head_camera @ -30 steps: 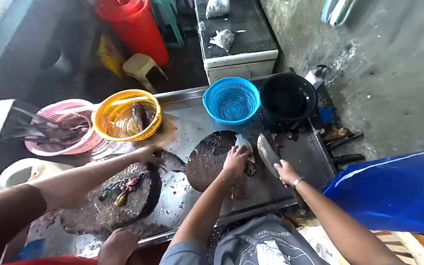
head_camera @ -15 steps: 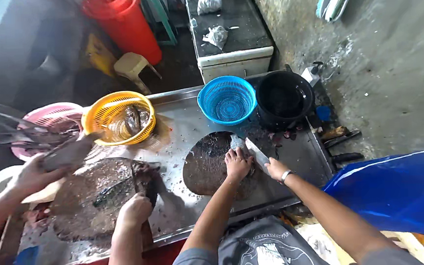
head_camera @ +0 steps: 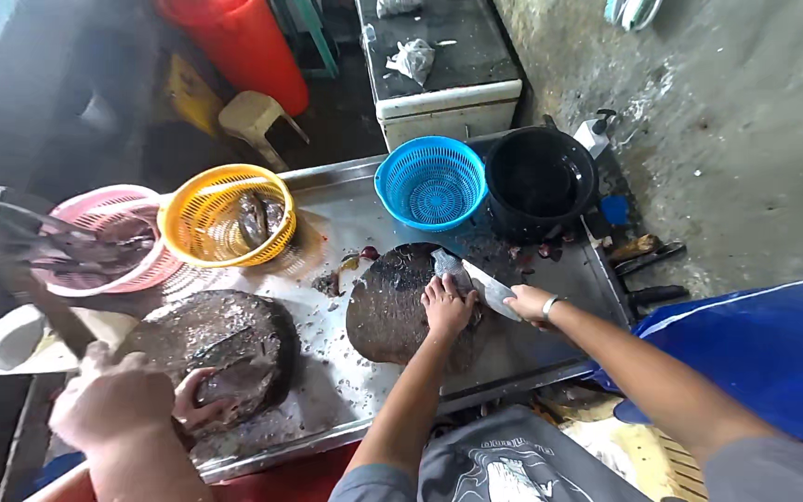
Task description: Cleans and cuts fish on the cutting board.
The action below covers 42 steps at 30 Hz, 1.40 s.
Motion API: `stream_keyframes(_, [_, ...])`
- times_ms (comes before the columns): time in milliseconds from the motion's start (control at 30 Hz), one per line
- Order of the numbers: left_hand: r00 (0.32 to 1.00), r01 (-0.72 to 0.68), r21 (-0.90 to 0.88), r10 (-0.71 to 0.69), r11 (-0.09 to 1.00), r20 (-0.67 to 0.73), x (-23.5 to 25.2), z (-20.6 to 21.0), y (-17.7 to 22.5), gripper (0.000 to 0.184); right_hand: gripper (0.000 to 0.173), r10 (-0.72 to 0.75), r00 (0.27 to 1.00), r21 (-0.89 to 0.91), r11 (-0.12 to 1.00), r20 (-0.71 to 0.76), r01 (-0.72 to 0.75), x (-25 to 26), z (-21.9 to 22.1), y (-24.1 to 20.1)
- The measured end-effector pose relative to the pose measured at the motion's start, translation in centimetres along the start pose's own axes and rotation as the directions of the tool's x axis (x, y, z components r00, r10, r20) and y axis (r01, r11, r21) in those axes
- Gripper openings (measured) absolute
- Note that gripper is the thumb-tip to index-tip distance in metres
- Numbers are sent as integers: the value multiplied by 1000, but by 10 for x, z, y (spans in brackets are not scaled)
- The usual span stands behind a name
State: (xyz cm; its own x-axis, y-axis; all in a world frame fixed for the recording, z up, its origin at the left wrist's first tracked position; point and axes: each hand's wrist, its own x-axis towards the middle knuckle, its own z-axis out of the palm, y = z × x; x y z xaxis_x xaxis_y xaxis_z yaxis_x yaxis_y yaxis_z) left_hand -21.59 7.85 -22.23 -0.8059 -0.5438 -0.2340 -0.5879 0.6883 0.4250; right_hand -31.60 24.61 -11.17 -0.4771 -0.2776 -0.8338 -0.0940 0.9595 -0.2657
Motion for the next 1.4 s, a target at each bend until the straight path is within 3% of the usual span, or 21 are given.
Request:
stream_keyframes(100, [959, 254, -177, -271, 951, -79, -13, 0, 13, 107, 41, -98, 990, 353, 934, 101, 57, -7, -27, 48])
stream_keyframes(167, [913, 380, -290, -407, 879, -37, -16, -3, 28, 112, 63, -211, 972, 545, 830, 104, 122, -17, -30, 79])
stream_keyframes(200, [901, 411, -314, -434, 856, -4, -16, -3, 33, 113, 68, -234, 971, 550, 817, 40, 175, -19, -23, 89])
stream_keyframes(267, [894, 432, -364, -446, 825, 49, -13, -3, 40, 111, 67, -262, 944, 312, 897, -199, 314, -12, -4, 99])
stream_keyframes(367, [906, 382, -576, -416, 723, 79, -12, -7, 29, 104, 71, -380, 858, -90, 924, -346, 372, 8, 16, 114])
stream_keyframes(500, [934, 285, -857, -326, 430, 147, -17, -16, -9, 77, 72, -436, 848, -336, 881, -300, 334, 2, 23, 119])
stream_keyframes(633, [943, 287, -913, -254, 291, 215, -22, -34, -29, 62, 73, -438, 868, -473, 831, -231, 293, -7, 13, 111])
stream_keyframes(800, [943, 333, -840, -151, 427, 297, -20, -43, -57, 64, 75, -481, 857, -549, 774, -184, 316, -2, 2, 93])
stream_keyframes(967, [883, 447, -724, -130, 524, 451, -14, -56, -70, 61, 69, -654, 753, -669, 591, -71, 451, 13, -1, 77])
stream_keyframes(1033, [880, 436, -696, -108, 570, 463, -11, -52, -74, 62, 68, -642, 767, -689, 557, -5, 463, 11, -10, 66])
stream_keyframes(1200, [973, 144, -560, -15, 816, 229, -7, -28, -71, 69, 69, -503, 862, -805, 486, 61, 340, -40, -41, 11])
stream_keyframes(1300, [998, -10, -266, 26, 964, 56, -23, -34, -44, 66, 26, -383, 923, -851, 478, 21, 217, -97, -51, -41])
stream_keyframes(1400, [995, 49, -196, -64, 979, -70, -41, -27, -29, 64, 17, -237, 970, -831, 549, -53, 89, -125, -58, -65])
